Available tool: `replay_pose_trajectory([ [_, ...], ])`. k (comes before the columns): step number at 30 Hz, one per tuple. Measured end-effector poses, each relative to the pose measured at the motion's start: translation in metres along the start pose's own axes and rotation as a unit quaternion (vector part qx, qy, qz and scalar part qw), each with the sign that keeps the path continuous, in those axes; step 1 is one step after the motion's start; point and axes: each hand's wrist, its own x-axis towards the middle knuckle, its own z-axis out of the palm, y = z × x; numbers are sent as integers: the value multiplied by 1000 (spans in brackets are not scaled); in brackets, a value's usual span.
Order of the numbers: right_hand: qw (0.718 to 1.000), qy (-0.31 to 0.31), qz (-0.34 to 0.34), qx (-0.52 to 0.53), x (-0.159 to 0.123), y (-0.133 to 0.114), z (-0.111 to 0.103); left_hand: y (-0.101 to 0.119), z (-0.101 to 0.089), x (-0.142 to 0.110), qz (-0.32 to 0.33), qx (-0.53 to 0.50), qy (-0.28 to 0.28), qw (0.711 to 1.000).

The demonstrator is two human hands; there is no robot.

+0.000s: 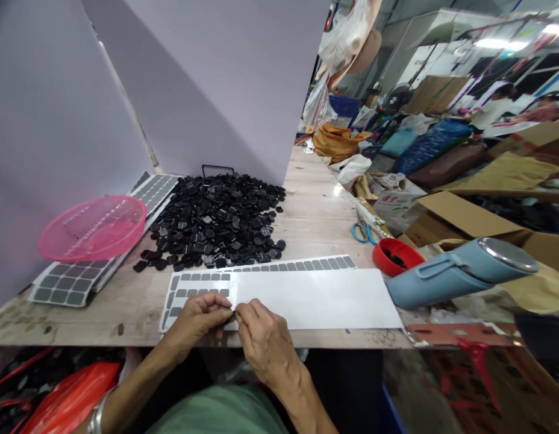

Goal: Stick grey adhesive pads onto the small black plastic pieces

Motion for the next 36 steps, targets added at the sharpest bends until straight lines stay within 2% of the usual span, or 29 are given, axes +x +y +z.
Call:
replay_pose_trajectory([
  [3,1000,1,-1,3,3,-3,-2,1,0,1,-12,-18,5,1000],
  [10,1000,1,2,27,4,-2,-6,11,0,-5,-54,-141,-32,988],
  [17,1000,8,-8,22,4,-2,-3,9,-4,-6,-76,-171,-43,981],
  [23,1000,10,-5,24,6,-2,-5,9,-6,-5,-68,-157,-56,984],
  [28,1000,7,-10,19,6,-1,-4,7,-7,-5,-86,-111,-55,989],
  [36,1000,0,0,22,7,-3,-4,10,-7,-8,-95,-101,-59,989],
])
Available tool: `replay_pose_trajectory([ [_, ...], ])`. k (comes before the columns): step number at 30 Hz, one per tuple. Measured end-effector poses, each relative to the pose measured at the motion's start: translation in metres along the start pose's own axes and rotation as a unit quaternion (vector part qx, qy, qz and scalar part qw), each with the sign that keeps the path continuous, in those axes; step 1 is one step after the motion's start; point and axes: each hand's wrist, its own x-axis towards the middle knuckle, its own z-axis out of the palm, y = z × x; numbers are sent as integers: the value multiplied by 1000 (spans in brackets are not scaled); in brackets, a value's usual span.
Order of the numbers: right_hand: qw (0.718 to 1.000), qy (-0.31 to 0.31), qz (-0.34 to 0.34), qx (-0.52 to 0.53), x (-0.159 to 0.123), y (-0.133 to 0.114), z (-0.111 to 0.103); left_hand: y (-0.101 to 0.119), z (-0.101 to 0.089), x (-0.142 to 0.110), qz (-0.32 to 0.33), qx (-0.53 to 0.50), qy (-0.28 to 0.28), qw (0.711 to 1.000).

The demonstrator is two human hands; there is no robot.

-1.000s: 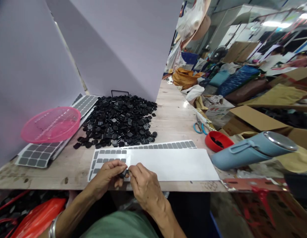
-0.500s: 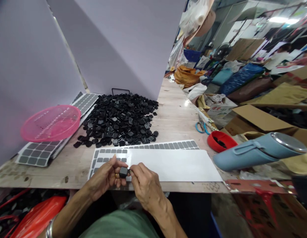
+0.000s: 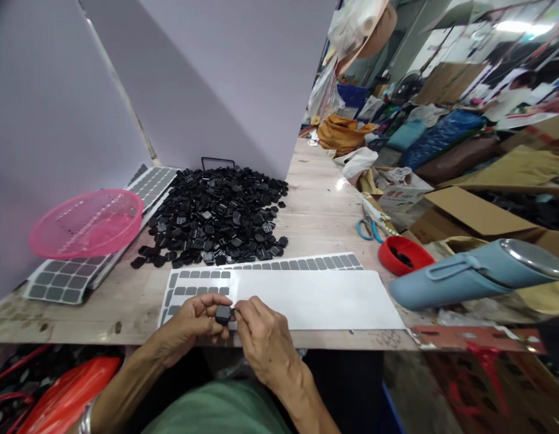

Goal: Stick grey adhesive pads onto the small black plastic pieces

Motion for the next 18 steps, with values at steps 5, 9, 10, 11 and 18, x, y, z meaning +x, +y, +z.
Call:
replay_pose_trajectory([
  [5,1000,1,-3,-5,0,-2,-1,1,0,-2,-15,0,4,1000],
  [9,1000,-3,0,-12,0,-3,-2,-3,-3,-2,-5,-24,-17,1000],
  [10,1000,-2,-2,-13,0,-4,-2,-4,-4,-1,0,-31,-22,999],
  [11,1000,-2,-4,-14,0,-4,-2,-5,-5,-1,6,-38,-26,999],
  [18,1000,-19,0,-21,-2,-6,-1,-9,-7,2,2,-44,-3,999],
])
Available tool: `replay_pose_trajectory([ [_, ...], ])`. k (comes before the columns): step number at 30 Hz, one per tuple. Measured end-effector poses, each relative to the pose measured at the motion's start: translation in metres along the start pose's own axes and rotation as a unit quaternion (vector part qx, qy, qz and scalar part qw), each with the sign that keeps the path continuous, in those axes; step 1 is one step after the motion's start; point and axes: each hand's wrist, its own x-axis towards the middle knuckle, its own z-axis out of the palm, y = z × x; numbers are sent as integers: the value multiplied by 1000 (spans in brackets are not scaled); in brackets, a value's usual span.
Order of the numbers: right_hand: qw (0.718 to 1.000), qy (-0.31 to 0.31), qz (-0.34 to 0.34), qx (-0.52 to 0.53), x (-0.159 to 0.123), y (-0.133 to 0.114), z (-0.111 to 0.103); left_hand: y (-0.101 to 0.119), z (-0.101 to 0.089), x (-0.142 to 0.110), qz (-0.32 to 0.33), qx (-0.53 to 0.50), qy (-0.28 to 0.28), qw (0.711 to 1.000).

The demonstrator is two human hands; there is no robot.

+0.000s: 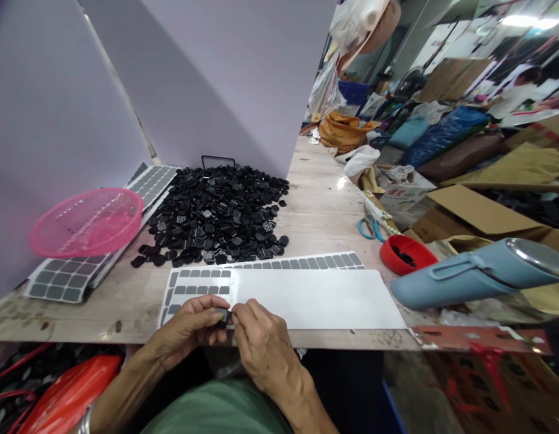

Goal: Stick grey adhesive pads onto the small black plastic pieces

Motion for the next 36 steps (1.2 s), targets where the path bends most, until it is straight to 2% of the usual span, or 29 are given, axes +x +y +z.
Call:
replay_pose_trajectory([
  [11,999,-20,30,33,-1,-5,-3,2,11,-1,7,18,70,997],
  [19,995,-28,36,-93,-4,-13,-5,2,19,0,9,35,109,993],
  [24,991,-37,38,-122,-3,-16,-7,1,25,2,13,49,122,991],
  [27,988,-29,39,-145,-6,-8,-13,2,23,5,27,57,145,987],
  [31,978,50,70,-189,-16,18,-30,8,11,7,81,52,175,980],
  [33,972,81,98,-195,-19,30,-37,11,7,7,76,39,155,984],
  [36,976,61,123,-172,-20,37,-37,12,8,6,46,3,107,993],
])
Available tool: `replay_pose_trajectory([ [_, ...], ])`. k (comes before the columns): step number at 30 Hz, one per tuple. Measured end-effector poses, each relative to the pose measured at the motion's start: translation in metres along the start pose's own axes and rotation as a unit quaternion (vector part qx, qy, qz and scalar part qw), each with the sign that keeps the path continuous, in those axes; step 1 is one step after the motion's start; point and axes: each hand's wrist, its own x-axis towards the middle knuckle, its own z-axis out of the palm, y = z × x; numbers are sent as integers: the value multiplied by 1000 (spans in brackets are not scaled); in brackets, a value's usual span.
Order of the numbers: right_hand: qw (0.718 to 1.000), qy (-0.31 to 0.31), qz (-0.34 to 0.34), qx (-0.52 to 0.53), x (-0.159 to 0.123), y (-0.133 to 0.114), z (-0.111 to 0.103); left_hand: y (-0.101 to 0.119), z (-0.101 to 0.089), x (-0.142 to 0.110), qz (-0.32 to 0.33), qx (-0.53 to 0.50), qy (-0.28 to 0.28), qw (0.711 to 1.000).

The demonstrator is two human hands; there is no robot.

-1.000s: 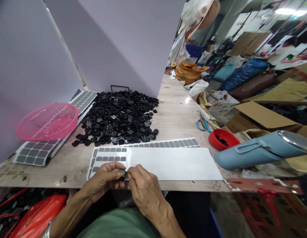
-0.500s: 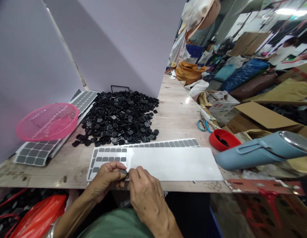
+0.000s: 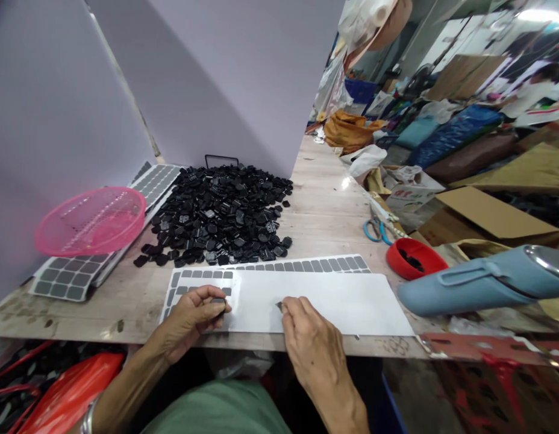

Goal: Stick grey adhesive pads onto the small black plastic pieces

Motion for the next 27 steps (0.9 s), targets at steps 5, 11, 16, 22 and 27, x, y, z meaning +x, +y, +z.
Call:
replay_pose_trajectory([
  [5,995,-86,18,46,3,-9,10,-1,5,-4,-25,-64,-32,997],
  [11,991,-111,22,75,7,-11,15,2,4,-2,-48,-90,-26,994],
  [16,988,-121,16,96,5,-11,22,0,3,0,-42,-98,-36,994],
  [22,984,-101,13,147,5,-16,26,0,2,-1,-38,-98,-46,993],
  [27,974,-36,-7,222,7,-30,26,-4,2,-4,-12,-30,-47,998],
])
